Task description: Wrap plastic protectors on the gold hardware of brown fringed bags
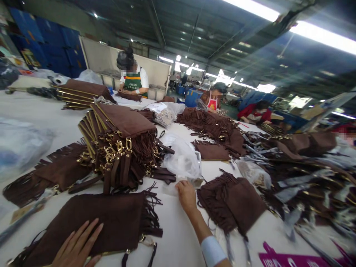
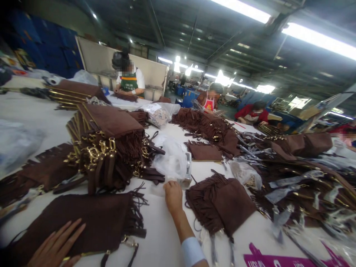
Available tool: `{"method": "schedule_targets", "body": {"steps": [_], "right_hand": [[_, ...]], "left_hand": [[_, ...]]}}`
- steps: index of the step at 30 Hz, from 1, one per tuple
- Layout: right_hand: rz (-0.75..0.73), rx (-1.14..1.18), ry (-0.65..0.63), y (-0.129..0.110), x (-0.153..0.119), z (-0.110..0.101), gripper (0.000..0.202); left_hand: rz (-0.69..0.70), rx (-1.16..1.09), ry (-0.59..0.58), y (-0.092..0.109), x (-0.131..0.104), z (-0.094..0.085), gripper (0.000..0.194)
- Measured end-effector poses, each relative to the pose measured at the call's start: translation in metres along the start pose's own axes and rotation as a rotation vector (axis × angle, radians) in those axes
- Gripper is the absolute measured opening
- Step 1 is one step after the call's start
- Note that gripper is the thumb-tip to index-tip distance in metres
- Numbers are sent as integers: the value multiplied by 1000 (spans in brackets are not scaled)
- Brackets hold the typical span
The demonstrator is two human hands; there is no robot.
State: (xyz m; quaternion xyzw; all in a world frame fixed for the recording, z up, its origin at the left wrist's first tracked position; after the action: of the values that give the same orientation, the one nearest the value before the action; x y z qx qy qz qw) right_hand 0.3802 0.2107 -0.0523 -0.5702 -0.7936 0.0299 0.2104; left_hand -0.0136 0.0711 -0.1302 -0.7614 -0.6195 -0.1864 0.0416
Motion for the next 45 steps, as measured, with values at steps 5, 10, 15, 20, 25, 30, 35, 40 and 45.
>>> {"method": "schedule_targets", "body": {"steps": [5, 10, 15, 20, 25, 30, 35, 40, 45], "right_hand": [[60, 49, 38, 11, -12, -2, 15], [151, 144, 98, 15, -25, -6, 17], [145, 285, 104, -6, -34, -13, 17], [78, 505, 81, -25, -38, -20, 19], [371, 851, 111, 5, -47, -8, 19], [435, 983, 37, 8, -53, 4, 27], [354, 1048, -104, -34, -49, 1, 26], [269, 985, -308, -100, -52, 2, 23], [97, 887, -390, -168, -60, 10, 26]], "left_hand": [[44, -193, -53, 65, 41, -23, 52], [-255, -793, -419, 154, 99, -16, 38], [-618, -1218, -518, 209, 148, 19, 82], [-687, -1293, -612, 224, 169, 49, 52], [-740, -1297, -694, 201, 153, 42, 43], [-805, -1271, -842, 155, 115, 10, 45], [-812, -1233, -870, 102, 63, -21, 47], [-803, -1224, -948, 64, 4, -52, 44], [-764, -1543, -962, 71, -10, -65, 48]]}}
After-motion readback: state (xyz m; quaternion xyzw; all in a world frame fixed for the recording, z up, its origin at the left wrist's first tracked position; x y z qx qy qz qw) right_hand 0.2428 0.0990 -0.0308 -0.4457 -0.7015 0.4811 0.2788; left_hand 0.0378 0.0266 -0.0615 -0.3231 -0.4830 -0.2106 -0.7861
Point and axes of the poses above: each hand's wrist, its own x-axis towards the middle knuckle, its own z-axis out of the palm, y = z × x, the point moved 5 cm from there along x, towards the middle knuckle, and after that the axes turned 10 degrees about -z, right-handed, at the moved point
